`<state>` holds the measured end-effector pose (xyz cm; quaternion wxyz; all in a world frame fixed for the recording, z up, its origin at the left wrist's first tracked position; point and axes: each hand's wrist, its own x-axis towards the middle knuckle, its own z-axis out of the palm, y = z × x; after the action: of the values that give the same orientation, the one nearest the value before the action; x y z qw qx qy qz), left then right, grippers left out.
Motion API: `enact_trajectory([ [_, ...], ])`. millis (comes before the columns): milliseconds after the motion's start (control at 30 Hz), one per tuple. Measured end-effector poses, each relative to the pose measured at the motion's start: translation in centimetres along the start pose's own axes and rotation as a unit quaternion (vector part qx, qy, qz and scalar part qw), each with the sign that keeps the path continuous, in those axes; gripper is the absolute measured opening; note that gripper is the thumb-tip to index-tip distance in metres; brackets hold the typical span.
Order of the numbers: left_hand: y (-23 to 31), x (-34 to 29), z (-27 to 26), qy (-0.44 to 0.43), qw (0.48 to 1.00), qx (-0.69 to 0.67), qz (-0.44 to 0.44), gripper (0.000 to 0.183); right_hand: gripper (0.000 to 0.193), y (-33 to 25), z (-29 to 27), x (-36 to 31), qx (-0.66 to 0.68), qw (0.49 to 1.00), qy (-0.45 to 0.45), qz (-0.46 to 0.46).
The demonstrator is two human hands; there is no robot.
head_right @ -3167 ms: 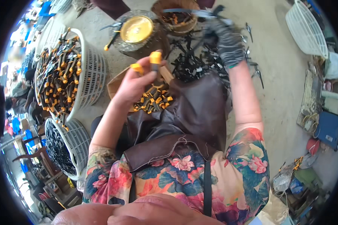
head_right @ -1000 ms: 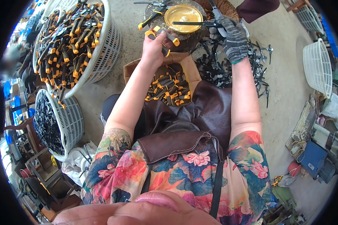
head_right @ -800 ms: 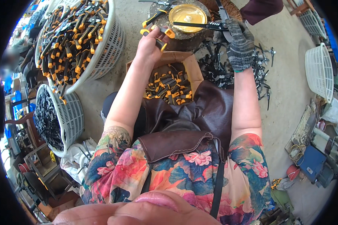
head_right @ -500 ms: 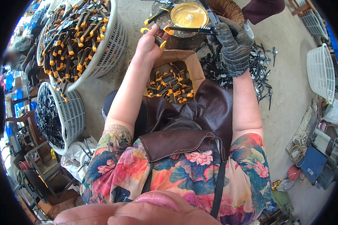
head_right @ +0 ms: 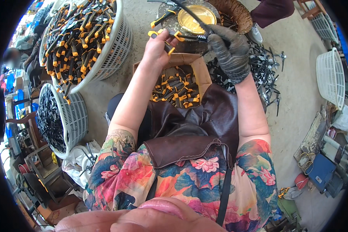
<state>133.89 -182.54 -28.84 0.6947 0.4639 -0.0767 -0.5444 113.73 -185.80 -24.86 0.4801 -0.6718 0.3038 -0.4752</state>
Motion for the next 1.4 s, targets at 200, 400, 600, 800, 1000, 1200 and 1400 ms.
enact_trajectory([
  [200,-3.2,-3.3,2.2,0.041,0.995,0.076,-0.05,0.017,0.018,3.7,2.2,0.3,-0.143,0.98,0.022,-0.139],
  [400,-2.3,-2.5,1.0,0.019,0.999,0.036,-0.028,0.023,0.019,3.4,2.8,0.0,0.064,0.997,0.034,0.011],
  [600,-0.3,-3.0,0.6,-0.085,0.996,0.01,-0.031,0.027,0.025,2.0,1.0,0.7,0.172,0.977,0.083,0.094],
  [800,0.0,-2.9,0.8,-0.102,0.992,-0.029,-0.065,0.028,0.021,2.8,-0.8,0.7,0.224,0.96,0.114,0.124],
  [1000,1.0,-3.6,0.6,-0.102,0.986,-0.034,-0.124,0.033,0.017,2.4,-1.8,1.0,0.278,0.936,0.153,0.154],
  [1200,-0.7,-4.4,0.8,-0.007,0.996,-0.033,-0.088,0.029,0.024,1.4,0.5,-0.5,0.242,0.957,0.073,0.14],
  [1400,-0.6,-3.5,0.2,0.001,0.999,-0.003,-0.051,0.028,0.025,2.6,1.8,0.0,0.281,0.942,0.117,0.138],
])
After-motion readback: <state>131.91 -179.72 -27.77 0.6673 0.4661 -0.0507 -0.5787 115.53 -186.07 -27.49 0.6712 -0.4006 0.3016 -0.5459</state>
